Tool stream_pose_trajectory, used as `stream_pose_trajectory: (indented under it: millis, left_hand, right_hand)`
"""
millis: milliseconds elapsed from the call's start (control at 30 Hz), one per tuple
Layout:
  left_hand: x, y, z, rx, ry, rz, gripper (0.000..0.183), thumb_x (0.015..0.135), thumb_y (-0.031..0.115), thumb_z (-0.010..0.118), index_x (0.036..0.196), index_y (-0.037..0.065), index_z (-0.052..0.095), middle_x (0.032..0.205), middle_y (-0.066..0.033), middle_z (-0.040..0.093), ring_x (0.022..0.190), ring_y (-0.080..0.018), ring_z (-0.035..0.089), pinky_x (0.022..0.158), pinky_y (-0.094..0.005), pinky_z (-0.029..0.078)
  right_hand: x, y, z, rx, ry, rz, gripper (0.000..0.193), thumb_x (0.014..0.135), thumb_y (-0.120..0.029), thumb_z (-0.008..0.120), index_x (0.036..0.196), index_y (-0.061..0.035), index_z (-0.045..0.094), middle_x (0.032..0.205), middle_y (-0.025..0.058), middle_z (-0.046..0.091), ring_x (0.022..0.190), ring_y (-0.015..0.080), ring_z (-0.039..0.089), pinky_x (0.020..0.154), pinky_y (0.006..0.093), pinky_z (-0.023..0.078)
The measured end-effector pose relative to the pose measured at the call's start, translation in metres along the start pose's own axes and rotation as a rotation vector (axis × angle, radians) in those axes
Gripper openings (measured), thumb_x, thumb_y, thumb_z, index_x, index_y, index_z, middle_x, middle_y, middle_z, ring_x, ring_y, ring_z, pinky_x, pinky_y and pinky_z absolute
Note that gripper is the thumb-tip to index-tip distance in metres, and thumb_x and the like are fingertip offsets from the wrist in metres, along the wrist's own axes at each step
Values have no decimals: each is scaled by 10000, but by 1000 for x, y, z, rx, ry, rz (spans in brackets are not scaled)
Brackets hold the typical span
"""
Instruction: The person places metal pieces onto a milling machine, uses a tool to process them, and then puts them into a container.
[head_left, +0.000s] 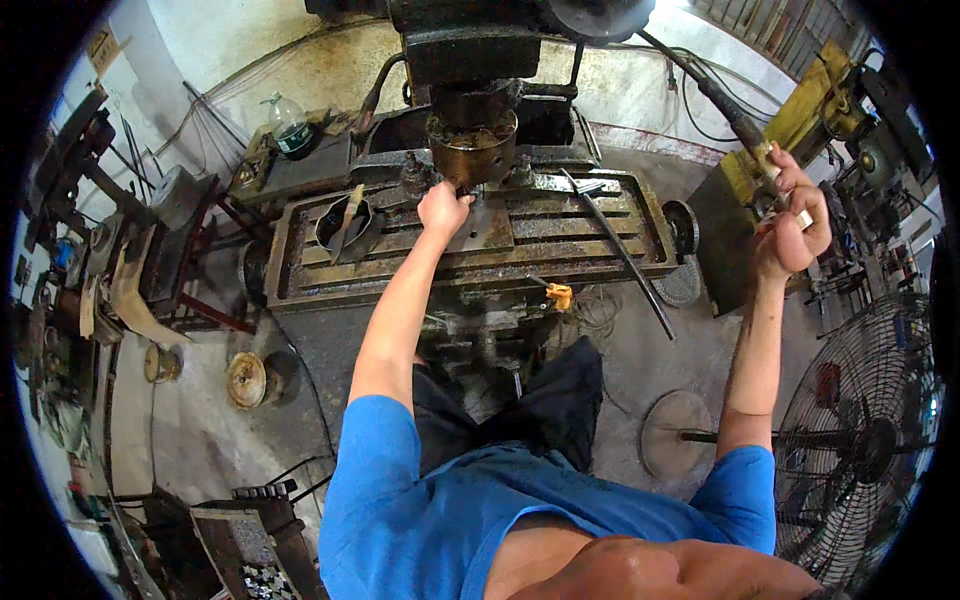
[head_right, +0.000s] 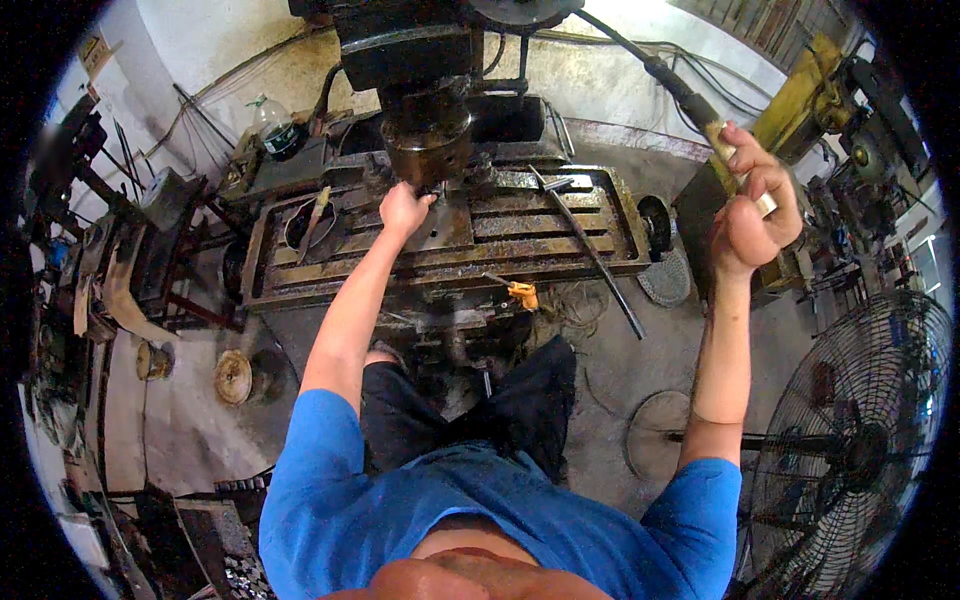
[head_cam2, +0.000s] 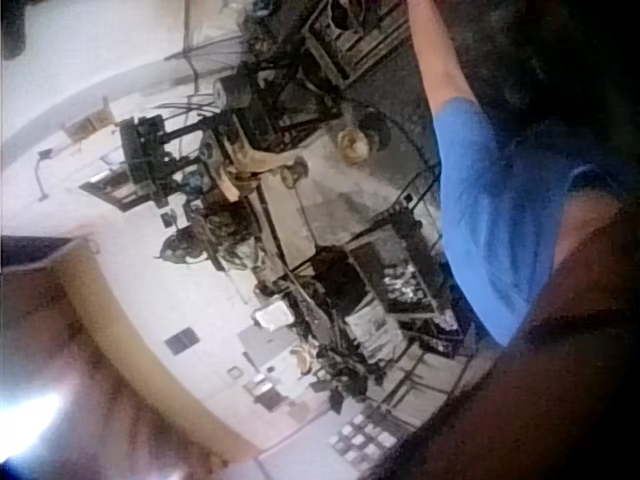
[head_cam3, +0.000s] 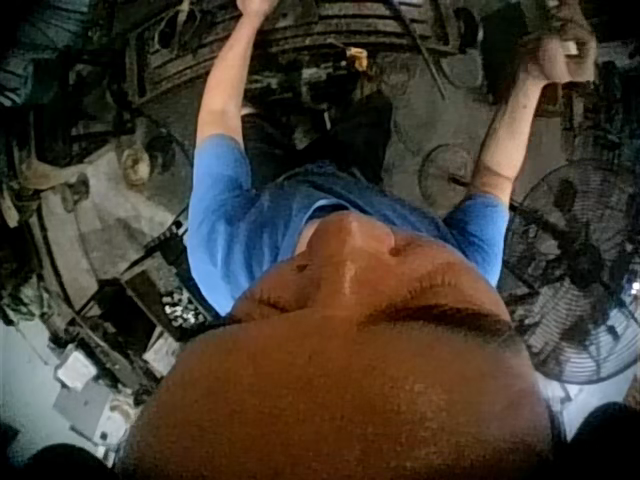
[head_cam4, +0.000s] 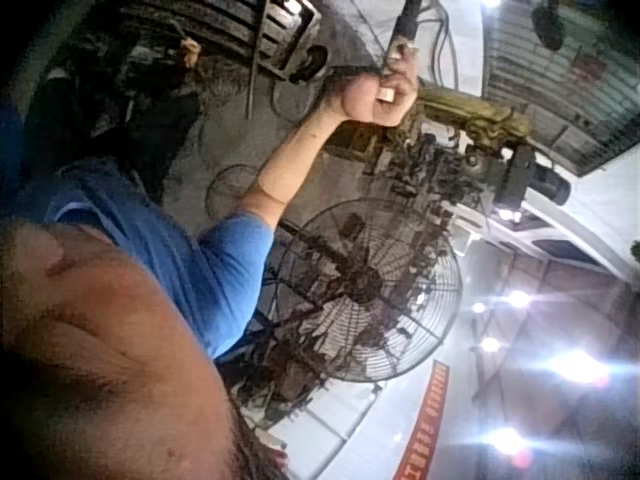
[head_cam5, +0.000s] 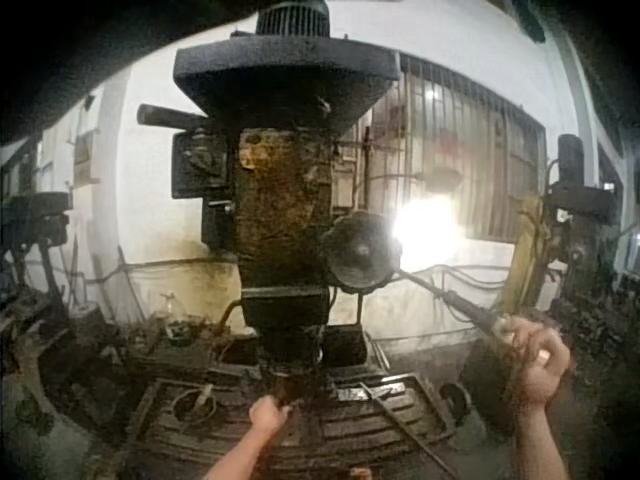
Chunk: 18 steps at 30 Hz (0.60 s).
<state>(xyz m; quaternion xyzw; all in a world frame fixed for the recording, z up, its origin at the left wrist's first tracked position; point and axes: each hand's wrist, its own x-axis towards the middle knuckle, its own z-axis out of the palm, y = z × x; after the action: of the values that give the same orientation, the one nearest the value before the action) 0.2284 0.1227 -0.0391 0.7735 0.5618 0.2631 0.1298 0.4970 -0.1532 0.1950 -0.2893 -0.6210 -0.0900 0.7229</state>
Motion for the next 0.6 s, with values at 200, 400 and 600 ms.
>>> stream_pose_trajectory:
  millis: [200,400,600]
  left_hand:
    - [-19,-12,-34,-74,-35,86,381,713,308,655,1030,104,592,906,-143,626,872,-314,590,734,-430,469]
    - [-88,-85,-138,122,380,84,446,751,347,615,1145,155,534,816,-134,592,744,-319,602,605,-410,482]
    - [-96,-133,-148,489,131,97,546,786,407,555,1256,158,434,768,-162,611,643,-329,607,557,-427,475]
  right_hand:
    - [-7,-5,8,-6,24,46,150,515,-24,400,664,-26,385,852,171,513,1036,388,483,957,542,269]
    - [-10,-3,3,8,77,30,113,570,-51,411,678,-16,411,863,185,521,1028,387,487,963,534,266]
    - [-2,-3,7,40,70,-13,86,627,-70,453,682,-11,423,863,175,531,1032,394,484,965,522,275]
